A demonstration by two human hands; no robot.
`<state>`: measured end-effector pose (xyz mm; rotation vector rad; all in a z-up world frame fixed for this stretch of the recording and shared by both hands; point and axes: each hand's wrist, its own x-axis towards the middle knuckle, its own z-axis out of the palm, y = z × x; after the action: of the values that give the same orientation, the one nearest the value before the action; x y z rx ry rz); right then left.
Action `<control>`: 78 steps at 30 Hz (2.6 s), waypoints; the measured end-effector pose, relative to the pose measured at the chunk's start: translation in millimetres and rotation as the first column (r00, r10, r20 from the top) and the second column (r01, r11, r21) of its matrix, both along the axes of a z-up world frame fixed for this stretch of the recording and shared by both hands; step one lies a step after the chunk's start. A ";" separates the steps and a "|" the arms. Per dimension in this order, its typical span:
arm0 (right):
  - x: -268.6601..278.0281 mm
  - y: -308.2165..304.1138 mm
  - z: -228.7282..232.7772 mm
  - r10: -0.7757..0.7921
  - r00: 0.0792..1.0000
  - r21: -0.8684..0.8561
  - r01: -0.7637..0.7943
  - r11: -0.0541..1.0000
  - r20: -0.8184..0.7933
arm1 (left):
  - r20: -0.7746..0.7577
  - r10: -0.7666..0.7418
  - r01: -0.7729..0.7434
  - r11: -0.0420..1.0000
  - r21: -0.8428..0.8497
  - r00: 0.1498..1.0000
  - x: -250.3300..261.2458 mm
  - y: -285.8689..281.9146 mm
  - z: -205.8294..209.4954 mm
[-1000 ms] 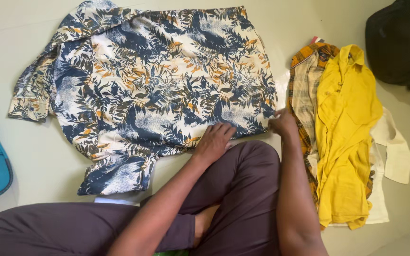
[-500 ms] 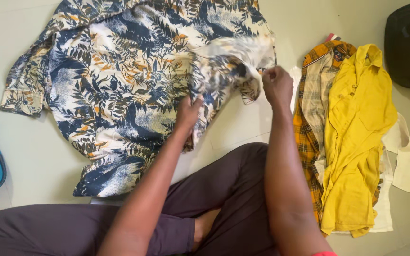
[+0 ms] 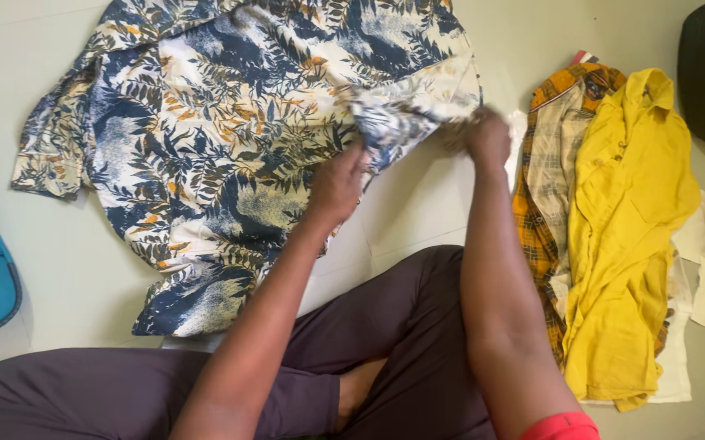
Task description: The person buttons a patterned shirt while sitting on the floor, then proceeds to fold the shirt by laying it flat and turning the sleeves and body inward.
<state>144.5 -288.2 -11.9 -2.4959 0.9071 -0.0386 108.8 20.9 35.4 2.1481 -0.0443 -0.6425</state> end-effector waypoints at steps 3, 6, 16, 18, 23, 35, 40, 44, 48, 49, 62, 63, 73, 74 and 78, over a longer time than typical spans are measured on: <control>5.7 -21.4 -9.0 0.093 0.846 -0.144 -0.019 0.989 0.525 | 0.595 -0.096 0.210 0.970 -0.126 0.798 -15.7 -2.5 9.1; 1.5 -39.3 -25.9 -0.192 0.751 0.411 -0.114 0.905 0.631 | 0.869 -0.220 0.427 0.904 0.011 0.444 -28.0 -8.9 11.4; -44.9 -62.0 -22.0 -0.315 0.945 0.680 0.172 0.713 0.092 | 0.513 -0.719 0.700 0.657 0.280 0.469 -86.7 -43.1 -60.1; -38.9 -47.3 -11.0 0.041 0.915 0.106 -0.091 0.990 0.402 | 0.537 -0.707 0.685 0.668 0.293 0.460 -89.1 -43.2 -64.4; -11.7 24.6 28.6 0.325 0.944 0.023 -0.327 0.945 0.063 | 0.639 -0.610 0.640 0.733 0.230 0.468 -87.6 -35.8 -58.4; -42.4 -49.6 -5.7 -0.237 0.961 0.631 0.097 0.770 0.141 | 0.607 -0.547 0.671 0.741 0.031 0.576 -84.2 -34.5 -57.2; -48.8 -69.1 -44.9 -0.276 0.939 0.436 0.164 0.885 0.207 | 0.574 -0.589 0.704 0.710 0.029 0.570 -81.2 -37.6 -60.6; -26.1 -53.3 -37.6 -0.192 0.963 0.202 0.153 0.967 0.189 | 0.577 -0.593 0.712 0.702 0.027 0.562 -81.8 -34.9 -64.1; -18.7 -38.2 -12.1 -0.131 0.981 0.131 0.112 0.985 0.146 | 0.561 -0.593 0.705 0.709 0.023 0.578 -82.5 -33.5 -62.9; -20.7 -35.3 -5.5 -0.114 0.991 0.155 0.124 0.980 -0.068 | 0.559 -0.591 0.703 0.711 0.020 0.581 -82.4 -33.7 -62.3; -50.6 -32.4 7.7 -0.380 0.912 0.913 0.018 0.408 0.152 | 0.527 -0.593 0.688 0.725 0.021 0.609 -82.2 -35.3 -54.7; -50.3 -30.1 8.9 -0.382 0.911 0.913 0.016 0.409 0.155 | 0.530 -0.594 0.689 0.724 0.023 0.606 -81.4 -36.4 -54.4; -46.5 -60.9 -36.5 -0.183 0.893 0.398 0.004 0.917 0.412 | 0.538 -0.581 0.686 0.728 0.008 0.611 -82.2 -34.8 -60.3; -47.1 -63.6 -36.1 -0.011 0.871 0.022 0.001 1.000 0.490 | 0.544 -0.582 0.687 0.726 0.013 0.604 -82.3 -35.3 -60.6; -35.0 -27.8 -36.1 0.218 0.864 -0.208 -0.135 0.969 0.454 | 0.556 -0.567 0.685 0.729 -0.006 0.608 -81.9 -34.3 -59.6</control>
<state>109.5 -316.0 -48.0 -2.5361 0.4810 -0.6648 26.9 -13.4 -24.2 1.9948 -1.1828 -0.3784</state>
